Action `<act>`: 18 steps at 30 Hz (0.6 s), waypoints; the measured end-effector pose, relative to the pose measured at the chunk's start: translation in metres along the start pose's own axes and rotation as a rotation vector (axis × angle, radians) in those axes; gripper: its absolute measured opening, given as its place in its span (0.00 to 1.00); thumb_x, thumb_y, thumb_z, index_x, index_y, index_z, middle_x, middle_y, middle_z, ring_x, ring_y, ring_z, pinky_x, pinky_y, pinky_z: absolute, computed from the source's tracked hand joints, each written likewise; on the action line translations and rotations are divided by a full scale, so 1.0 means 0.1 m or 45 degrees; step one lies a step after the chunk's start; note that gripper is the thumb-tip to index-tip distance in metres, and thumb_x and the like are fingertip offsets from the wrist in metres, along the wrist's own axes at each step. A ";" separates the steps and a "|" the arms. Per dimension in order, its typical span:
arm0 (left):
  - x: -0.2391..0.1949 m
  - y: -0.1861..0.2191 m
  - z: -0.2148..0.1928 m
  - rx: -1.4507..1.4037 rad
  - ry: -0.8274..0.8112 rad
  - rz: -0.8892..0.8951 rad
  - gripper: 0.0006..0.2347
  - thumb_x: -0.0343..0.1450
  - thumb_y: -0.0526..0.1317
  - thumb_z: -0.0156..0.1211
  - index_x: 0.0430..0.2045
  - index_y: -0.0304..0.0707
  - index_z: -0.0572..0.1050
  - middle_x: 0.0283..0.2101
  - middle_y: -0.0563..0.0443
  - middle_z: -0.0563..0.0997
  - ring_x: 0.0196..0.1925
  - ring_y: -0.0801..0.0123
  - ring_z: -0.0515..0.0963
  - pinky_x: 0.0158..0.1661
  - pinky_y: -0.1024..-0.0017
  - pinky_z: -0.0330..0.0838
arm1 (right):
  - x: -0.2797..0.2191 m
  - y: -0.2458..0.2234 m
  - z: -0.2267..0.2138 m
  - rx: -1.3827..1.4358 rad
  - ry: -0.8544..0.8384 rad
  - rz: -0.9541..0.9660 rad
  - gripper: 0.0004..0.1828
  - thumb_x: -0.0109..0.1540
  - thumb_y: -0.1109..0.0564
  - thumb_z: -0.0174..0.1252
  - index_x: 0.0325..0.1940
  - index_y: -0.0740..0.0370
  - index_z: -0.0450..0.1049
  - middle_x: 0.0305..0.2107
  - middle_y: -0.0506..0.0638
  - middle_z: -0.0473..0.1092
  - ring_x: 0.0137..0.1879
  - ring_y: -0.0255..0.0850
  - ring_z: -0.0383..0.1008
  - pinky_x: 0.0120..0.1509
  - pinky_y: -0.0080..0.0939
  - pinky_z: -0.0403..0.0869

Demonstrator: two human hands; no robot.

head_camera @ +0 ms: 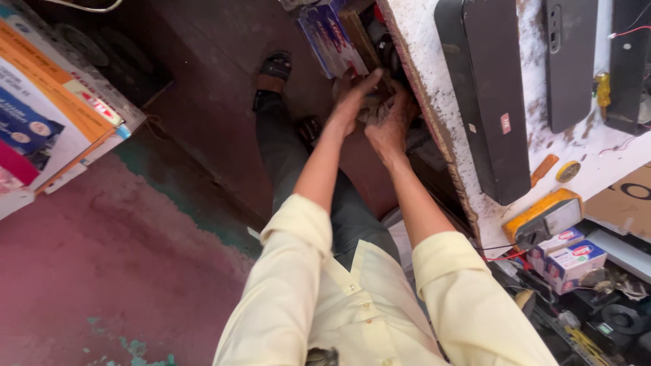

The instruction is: The person disassembles a black soundbar using a screwdriver and pliers, removes a speaker component, and reassembles the unit. The person also uses a multimeter and a marker during the process.

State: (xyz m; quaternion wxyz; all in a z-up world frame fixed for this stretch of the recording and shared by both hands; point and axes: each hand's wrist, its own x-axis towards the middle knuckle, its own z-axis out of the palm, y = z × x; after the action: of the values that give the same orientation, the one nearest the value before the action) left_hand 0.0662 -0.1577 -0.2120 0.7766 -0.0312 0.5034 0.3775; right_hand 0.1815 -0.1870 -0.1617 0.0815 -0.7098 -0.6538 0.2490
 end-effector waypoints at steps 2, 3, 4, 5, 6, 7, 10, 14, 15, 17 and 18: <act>0.21 -0.10 0.12 -0.093 0.007 0.019 0.38 0.63 0.52 0.70 0.65 0.32 0.59 0.59 0.34 0.71 0.61 0.50 0.71 0.54 0.59 0.70 | -0.01 0.03 -0.03 -0.003 0.030 -0.158 0.42 0.51 0.64 0.64 0.70 0.61 0.61 0.44 0.58 0.65 0.53 0.53 0.62 0.59 0.53 0.63; 0.28 -0.18 0.15 -0.185 -0.002 0.032 0.36 0.63 0.50 0.70 0.62 0.30 0.62 0.55 0.32 0.74 0.57 0.47 0.74 0.51 0.58 0.72 | -0.02 0.05 -0.05 0.063 -0.027 -0.078 0.41 0.54 0.64 0.64 0.71 0.59 0.61 0.41 0.56 0.64 0.50 0.50 0.64 0.56 0.50 0.64; 0.35 -0.23 0.16 -0.266 -0.006 0.047 0.33 0.63 0.49 0.70 0.59 0.27 0.65 0.52 0.29 0.76 0.53 0.45 0.77 0.49 0.57 0.74 | -0.03 0.07 -0.06 0.139 -0.083 0.005 0.40 0.56 0.63 0.64 0.73 0.57 0.61 0.38 0.54 0.64 0.46 0.46 0.65 0.53 0.47 0.66; 0.38 -0.32 0.15 -0.212 -0.005 0.143 0.32 0.64 0.48 0.69 0.58 0.27 0.67 0.52 0.32 0.78 0.53 0.49 0.78 0.50 0.59 0.74 | -0.06 0.09 -0.08 0.215 -0.139 0.087 0.39 0.59 0.63 0.63 0.74 0.55 0.61 0.35 0.52 0.64 0.42 0.43 0.66 0.50 0.45 0.68; 0.42 -0.39 0.12 -0.155 -0.011 0.243 0.30 0.66 0.48 0.68 0.58 0.26 0.69 0.52 0.35 0.79 0.54 0.53 0.78 0.51 0.62 0.74 | -0.07 0.11 -0.07 0.263 -0.143 0.063 0.37 0.61 0.62 0.64 0.74 0.55 0.61 0.35 0.50 0.65 0.43 0.41 0.67 0.49 0.42 0.70; 0.47 -0.43 0.09 -0.097 -0.019 0.342 0.28 0.67 0.47 0.67 0.57 0.26 0.71 0.52 0.39 0.80 0.54 0.57 0.79 0.52 0.65 0.74 | -0.08 0.14 -0.05 0.312 -0.146 0.038 0.36 0.63 0.62 0.64 0.74 0.55 0.61 0.35 0.49 0.66 0.43 0.38 0.69 0.48 0.40 0.72; 0.41 -0.57 -0.17 0.103 0.138 0.314 0.22 0.68 0.46 0.65 0.49 0.26 0.75 0.44 0.41 0.82 0.44 0.59 0.81 0.44 0.62 0.77 | -0.29 0.26 -0.02 0.574 -0.296 0.022 0.37 0.60 0.65 0.61 0.73 0.58 0.60 0.36 0.48 0.70 0.45 0.36 0.73 0.51 0.37 0.74; 0.00 -0.63 -0.69 -0.087 0.082 0.047 0.20 0.67 0.45 0.64 0.49 0.35 0.70 0.38 0.51 0.76 0.37 0.66 0.78 0.39 0.59 0.76 | -0.71 0.41 -0.04 0.773 -0.492 0.079 0.15 0.68 0.66 0.56 0.59 0.64 0.76 0.42 0.51 0.78 0.51 0.37 0.80 0.56 0.36 0.77; -0.14 -0.68 -0.81 -0.111 0.107 0.042 0.19 0.66 0.45 0.63 0.48 0.39 0.69 0.39 0.54 0.77 0.38 0.68 0.78 0.40 0.60 0.77 | -0.83 0.43 -0.03 0.827 -0.415 0.123 0.13 0.68 0.67 0.56 0.56 0.66 0.76 0.42 0.51 0.79 0.50 0.37 0.80 0.56 0.36 0.77; -0.36 -0.76 -0.96 -0.181 0.129 0.037 0.18 0.66 0.44 0.62 0.47 0.42 0.67 0.39 0.55 0.75 0.38 0.68 0.76 0.40 0.59 0.77 | -1.01 0.49 -0.05 0.924 -0.246 0.218 0.09 0.68 0.68 0.56 0.50 0.69 0.77 0.41 0.52 0.79 0.48 0.37 0.81 0.56 0.36 0.78; -0.44 -0.79 -1.01 -0.230 0.131 0.045 0.17 0.67 0.43 0.63 0.47 0.41 0.67 0.38 0.53 0.73 0.37 0.67 0.74 0.39 0.58 0.76 | -1.06 0.51 -0.06 0.917 -0.184 0.295 0.09 0.67 0.67 0.55 0.50 0.68 0.76 0.40 0.51 0.78 0.46 0.36 0.80 0.52 0.36 0.78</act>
State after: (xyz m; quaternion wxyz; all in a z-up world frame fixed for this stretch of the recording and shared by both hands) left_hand 0.0287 -0.2819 -0.2522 0.7371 -0.1114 0.5069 0.4329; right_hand 0.2275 -0.2950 -0.1532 0.2507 -0.6855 -0.4441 0.5196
